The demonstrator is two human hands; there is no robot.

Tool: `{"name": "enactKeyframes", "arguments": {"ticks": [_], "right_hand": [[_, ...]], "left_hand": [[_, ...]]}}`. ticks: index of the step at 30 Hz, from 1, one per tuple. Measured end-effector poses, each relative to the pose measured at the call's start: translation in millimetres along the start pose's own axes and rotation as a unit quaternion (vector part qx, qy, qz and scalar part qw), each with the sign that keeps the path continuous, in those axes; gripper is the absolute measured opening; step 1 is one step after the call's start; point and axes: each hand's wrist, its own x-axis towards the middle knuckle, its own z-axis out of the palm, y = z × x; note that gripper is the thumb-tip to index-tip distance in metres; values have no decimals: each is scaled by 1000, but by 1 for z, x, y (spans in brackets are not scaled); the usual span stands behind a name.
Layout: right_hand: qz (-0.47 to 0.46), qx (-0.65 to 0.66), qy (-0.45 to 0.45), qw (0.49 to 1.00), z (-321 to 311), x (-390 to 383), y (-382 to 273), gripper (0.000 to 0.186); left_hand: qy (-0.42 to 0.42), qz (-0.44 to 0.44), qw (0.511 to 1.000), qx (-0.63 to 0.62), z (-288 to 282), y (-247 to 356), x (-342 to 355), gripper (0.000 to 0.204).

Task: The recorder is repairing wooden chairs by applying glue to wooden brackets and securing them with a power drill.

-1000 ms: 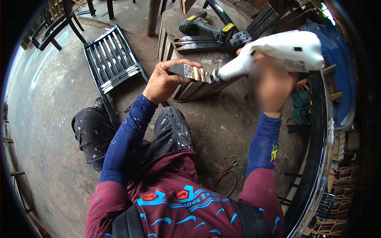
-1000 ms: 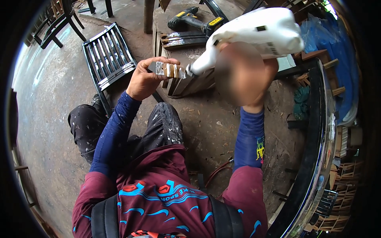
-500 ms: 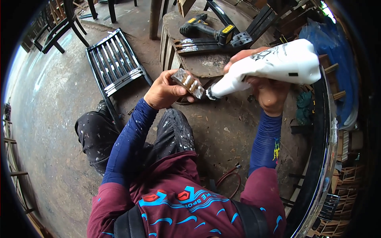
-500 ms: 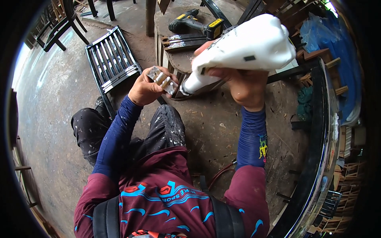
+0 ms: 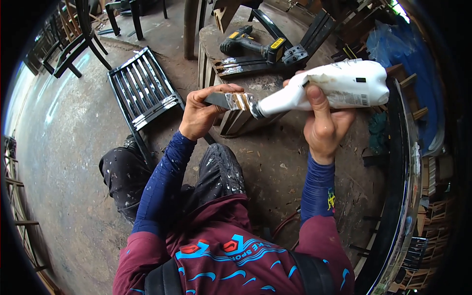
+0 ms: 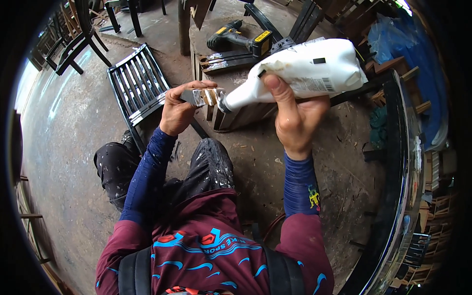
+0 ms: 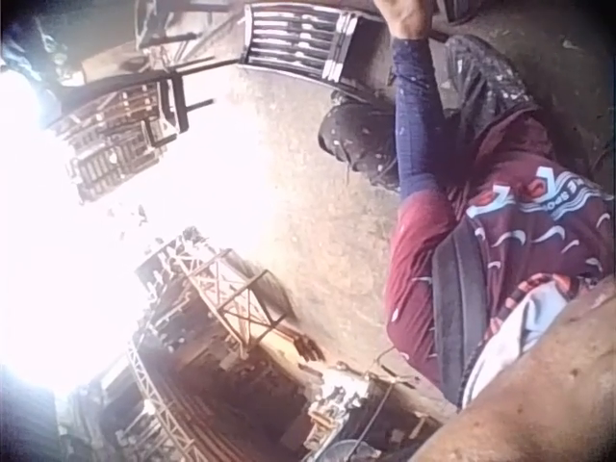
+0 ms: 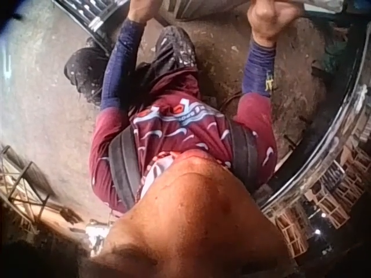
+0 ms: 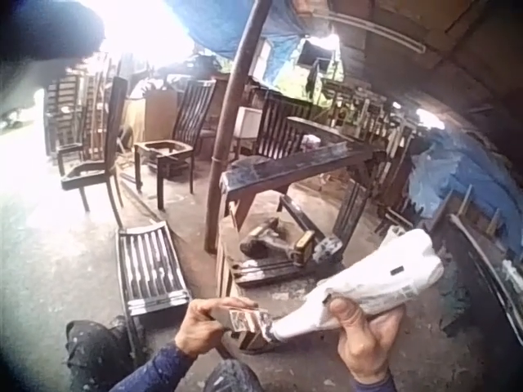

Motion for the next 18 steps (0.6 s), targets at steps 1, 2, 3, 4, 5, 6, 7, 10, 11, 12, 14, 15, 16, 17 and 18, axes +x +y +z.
{"name": "enactKeyframes", "arguments": {"ticks": [1, 2, 3, 4, 5, 6, 7, 10, 11, 12, 14, 15, 16, 17, 18], "right_hand": [[-1, 1, 1, 1000, 2, 4, 2, 30], [-23, 11, 13, 1000, 5, 5, 3, 29], [-45, 21, 26, 998, 8, 5, 3, 28], [-34, 2, 26, 999, 16, 3, 1, 28], [-54, -2, 4, 999, 22, 3, 0, 28], [-56, -1, 5, 998, 17, 1, -3, 28], [-23, 5, -16, 1000, 7, -2, -7, 28], [-10, 24, -21, 999, 7, 4, 2, 29], [-30, 35, -5, 999, 12, 6, 5, 29], [-25, 14, -13, 1000, 18, 1, 2, 30], [5, 14, -32, 999, 27, -15, -12, 28], [13, -3, -55, 998, 18, -20, -16, 27], [31, -23, -2, 999, 2, -33, -3, 27], [105, 33, 51, 993, -14, -48, 15, 28], [157, 109, 111, 975, -15, -53, 19, 30]], "left_hand": [[-1, 6, 999, 41, -2, 0, 0, 31], [-15, 12, 997, 81, -2, 0, 0, 35], [-14, 9, 997, 80, -2, 0, -1, 35], [-17, 5, 996, 93, -3, 0, -3, 35], [-20, 6, 994, 107, -5, 2, -1, 35], [-18, 6, 995, 93, -7, 2, 1, 37], [-19, 8, 995, 94, -8, 4, 2, 37], [-27, -10, 990, 138, -4, 7, 4, 38], [-27, -12, 990, 139, -3, 5, 2, 38], [-27, -3, 991, 134, -3, 3, 0, 37], [-17, 27, 985, 167, -15, 1, -2, 36], [14, -28, 996, 79, -24, 3, -3, 34], [47, -27, 996, 74, -34, 6, -3, 33], [82, -28, 994, 69, -42, 8, -3, 32], [107, -34, 991, 75, -51, 14, -3, 33]]}}
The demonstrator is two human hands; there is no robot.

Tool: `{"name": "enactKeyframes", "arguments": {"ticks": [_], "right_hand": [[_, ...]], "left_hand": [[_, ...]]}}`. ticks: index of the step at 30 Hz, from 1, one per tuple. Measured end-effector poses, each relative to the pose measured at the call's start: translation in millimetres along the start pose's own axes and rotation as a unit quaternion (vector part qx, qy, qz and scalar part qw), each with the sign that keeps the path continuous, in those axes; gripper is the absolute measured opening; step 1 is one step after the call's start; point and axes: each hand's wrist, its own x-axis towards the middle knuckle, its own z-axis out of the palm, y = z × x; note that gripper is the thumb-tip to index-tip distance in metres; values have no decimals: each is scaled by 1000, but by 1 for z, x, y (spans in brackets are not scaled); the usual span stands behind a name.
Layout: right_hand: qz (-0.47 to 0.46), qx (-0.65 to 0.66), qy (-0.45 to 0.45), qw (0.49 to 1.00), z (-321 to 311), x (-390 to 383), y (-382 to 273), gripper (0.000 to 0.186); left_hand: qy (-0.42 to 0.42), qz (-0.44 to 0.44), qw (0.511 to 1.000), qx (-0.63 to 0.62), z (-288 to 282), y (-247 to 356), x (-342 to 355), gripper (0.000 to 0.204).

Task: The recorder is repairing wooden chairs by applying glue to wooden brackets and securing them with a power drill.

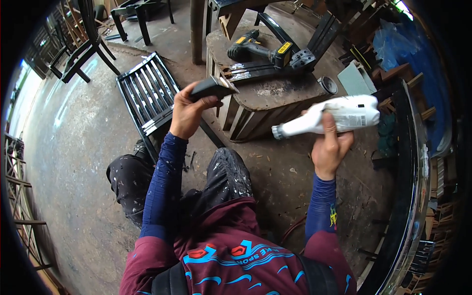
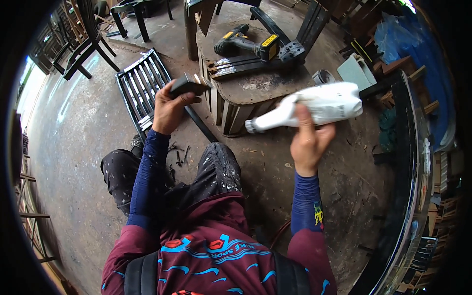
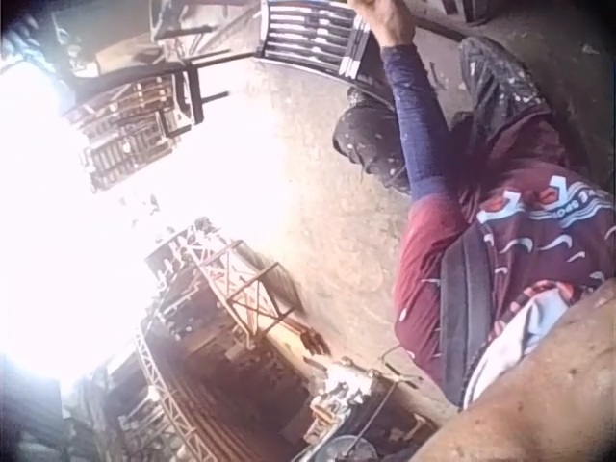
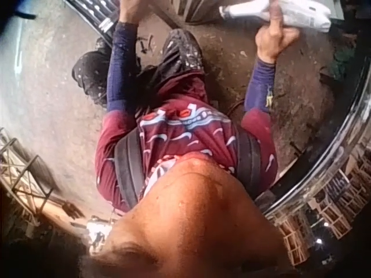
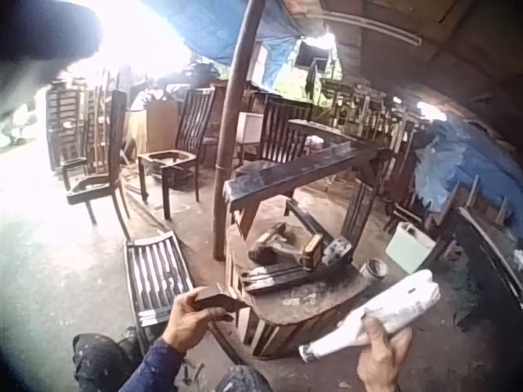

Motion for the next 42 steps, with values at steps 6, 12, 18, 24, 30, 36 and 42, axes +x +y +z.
{"name": "enactKeyframes", "arguments": {"ticks": [6, 12, 18, 24, 30, 36, 42], "right_hand": [[413, 126, 320, 843, -188, -118, 202, 31], [565, 77, 414, 710, -309, -309, 349, 40], [610, -40, 425, 667, -304, -405, 368, 43], [640, -3, 393, 661, -328, -438, 343, 47], [637, 16, 356, 684, -308, -414, 314, 47], [646, -14, 338, 684, -282, -403, 294, 55], [592, -428, 331, 597, -297, -391, 284, 58]], "left_hand": [[130, -229, 964, 40, 6, 15, 3, 25], [72, -261, 957, 101, 7, 25, 40, 26], [86, -307, 936, 150, 3, 6, 100, 27], [-7, -283, 926, 249, -10, -24, 138, 25], [106, -347, 903, 228, 22, -14, 149, 21], [107, -337, 899, 259, 28, -18, 145, 23], [103, -336, 876, 329, 40, -18, 146, 23]]}}
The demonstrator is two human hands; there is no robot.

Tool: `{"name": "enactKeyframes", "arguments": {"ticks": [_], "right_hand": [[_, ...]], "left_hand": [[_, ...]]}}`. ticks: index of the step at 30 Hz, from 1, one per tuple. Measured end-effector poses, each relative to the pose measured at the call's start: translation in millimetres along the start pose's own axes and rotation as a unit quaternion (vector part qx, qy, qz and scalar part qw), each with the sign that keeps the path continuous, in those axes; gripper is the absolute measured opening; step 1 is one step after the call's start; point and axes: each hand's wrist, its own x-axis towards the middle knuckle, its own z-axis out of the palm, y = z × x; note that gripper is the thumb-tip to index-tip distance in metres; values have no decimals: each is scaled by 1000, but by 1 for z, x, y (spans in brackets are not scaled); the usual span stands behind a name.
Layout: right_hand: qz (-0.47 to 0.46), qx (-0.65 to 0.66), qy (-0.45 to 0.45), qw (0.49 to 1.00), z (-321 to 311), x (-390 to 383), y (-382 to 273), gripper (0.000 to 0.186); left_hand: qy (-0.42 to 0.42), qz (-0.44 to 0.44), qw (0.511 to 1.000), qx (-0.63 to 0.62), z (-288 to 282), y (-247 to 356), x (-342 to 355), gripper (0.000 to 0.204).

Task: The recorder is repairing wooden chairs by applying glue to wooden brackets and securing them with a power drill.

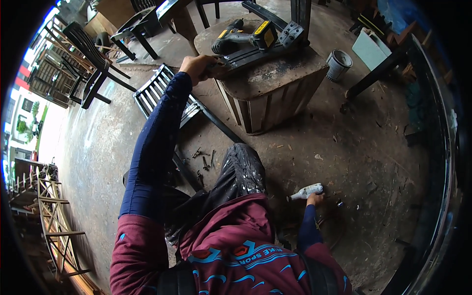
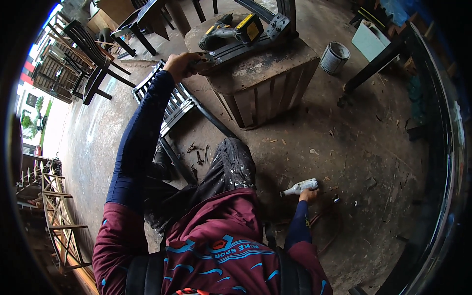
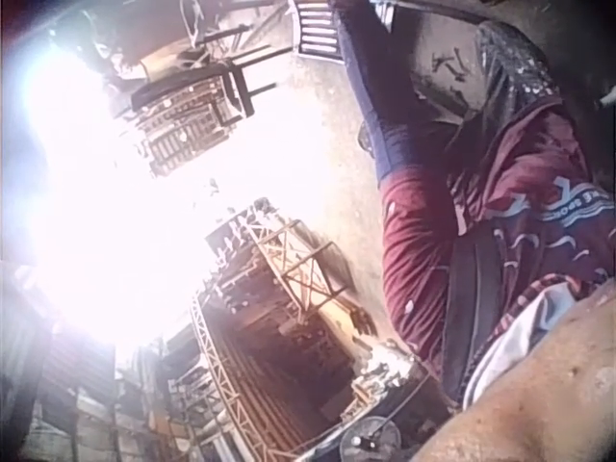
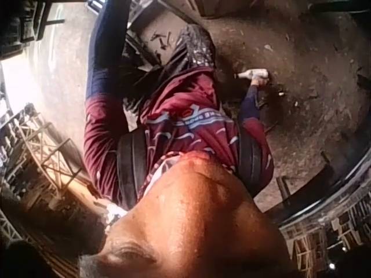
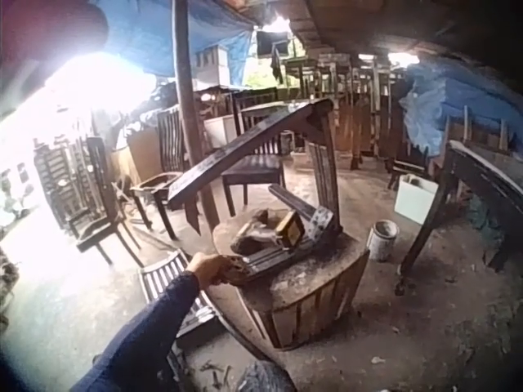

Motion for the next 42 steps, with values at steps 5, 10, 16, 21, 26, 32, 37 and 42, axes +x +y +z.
{"name": "enactKeyframes", "arguments": {"ticks": [5, 10, 16, 21, 26, 32, 37, 42], "right_hand": [[-292, -110, 254, 916, -10, -59, -76, 43], [-482, 111, 4, 869, 21, -129, -170, 29], [-685, 41, -305, 660, 138, -265, -280, 19], [-737, -182, -208, 617, 289, -257, -314, 20], [-721, -235, -172, 629, 358, -255, -330, 21], [-702, -265, -190, 633, 394, -202, -340, 36], [-687, -342, -209, 606, 372, -243, -338, 30], [-701, -351, -206, 585, 299, -270, -332, 23]], "left_hand": [[-112, 123, 972, -164, -56, -12, -2, 31], [-70, 153, 935, -311, -107, -43, -58, 28], [90, 96, 873, -470, -151, -116, -105, 32], [153, 54, 855, -492, -140, -138, -135, 33], [163, 38, 898, -406, -155, -149, -156, 28], [103, -21, 909, -404, -174, -144, -162, 26], [137, -12, 920, -366, -182, -121, -162, 28], [116, 102, 904, -398, -189, -93, -141, 33]]}}
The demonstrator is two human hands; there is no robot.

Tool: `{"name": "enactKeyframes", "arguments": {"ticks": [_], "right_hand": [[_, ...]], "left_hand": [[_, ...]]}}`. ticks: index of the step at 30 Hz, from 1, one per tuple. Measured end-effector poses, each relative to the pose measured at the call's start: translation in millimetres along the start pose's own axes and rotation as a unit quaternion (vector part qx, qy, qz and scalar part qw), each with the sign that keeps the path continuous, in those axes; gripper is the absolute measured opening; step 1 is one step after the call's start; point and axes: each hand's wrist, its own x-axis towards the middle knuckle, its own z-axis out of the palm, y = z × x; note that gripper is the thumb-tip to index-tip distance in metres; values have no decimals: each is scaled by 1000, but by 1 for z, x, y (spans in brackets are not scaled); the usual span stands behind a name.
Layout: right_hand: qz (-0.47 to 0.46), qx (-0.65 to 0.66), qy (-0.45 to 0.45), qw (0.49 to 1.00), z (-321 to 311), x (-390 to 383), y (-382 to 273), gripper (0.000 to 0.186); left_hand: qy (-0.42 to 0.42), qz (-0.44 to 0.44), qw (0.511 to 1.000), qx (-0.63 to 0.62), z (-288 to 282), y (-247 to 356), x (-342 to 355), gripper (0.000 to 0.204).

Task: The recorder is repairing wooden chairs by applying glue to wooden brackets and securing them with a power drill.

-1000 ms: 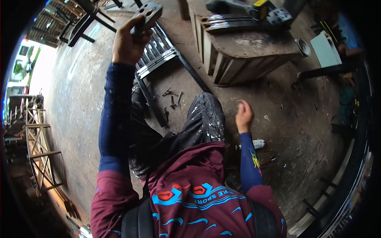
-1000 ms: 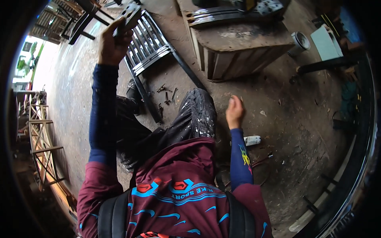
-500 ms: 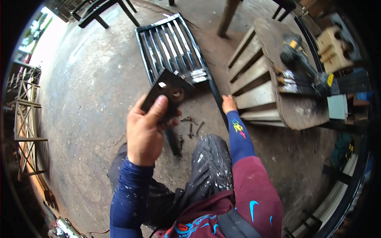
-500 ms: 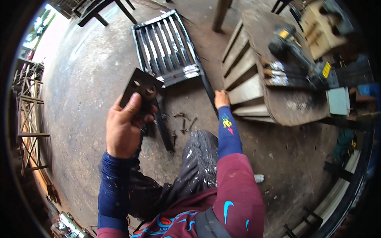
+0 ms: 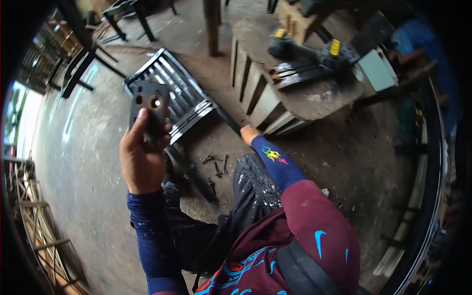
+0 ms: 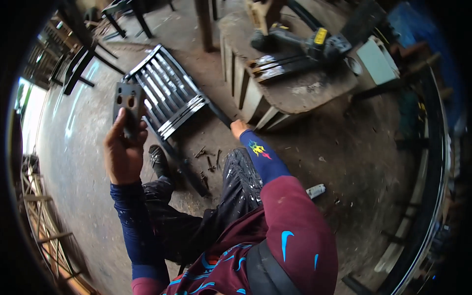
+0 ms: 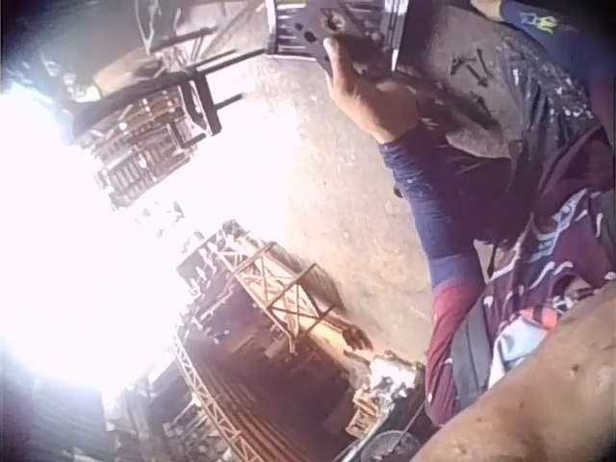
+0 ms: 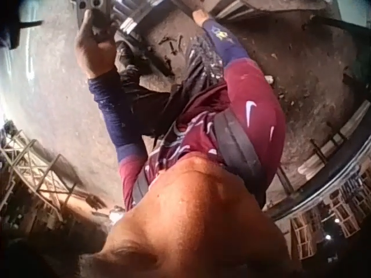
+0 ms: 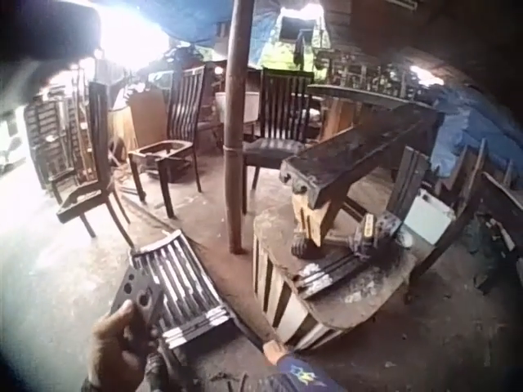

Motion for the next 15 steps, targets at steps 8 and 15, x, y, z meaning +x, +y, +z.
{"name": "enactKeyframes", "arguments": {"ticks": [8, 15], "right_hand": [[-168, -65, 538, 824, -398, -101, -61, 20], [152, -203, 56, 966, -446, 19, -22, 48]], "left_hand": [[-40, -35, 995, -85, 24, -13, 14, 31], [-15, -60, 998, -28, 12, -44, 25, 22]]}}
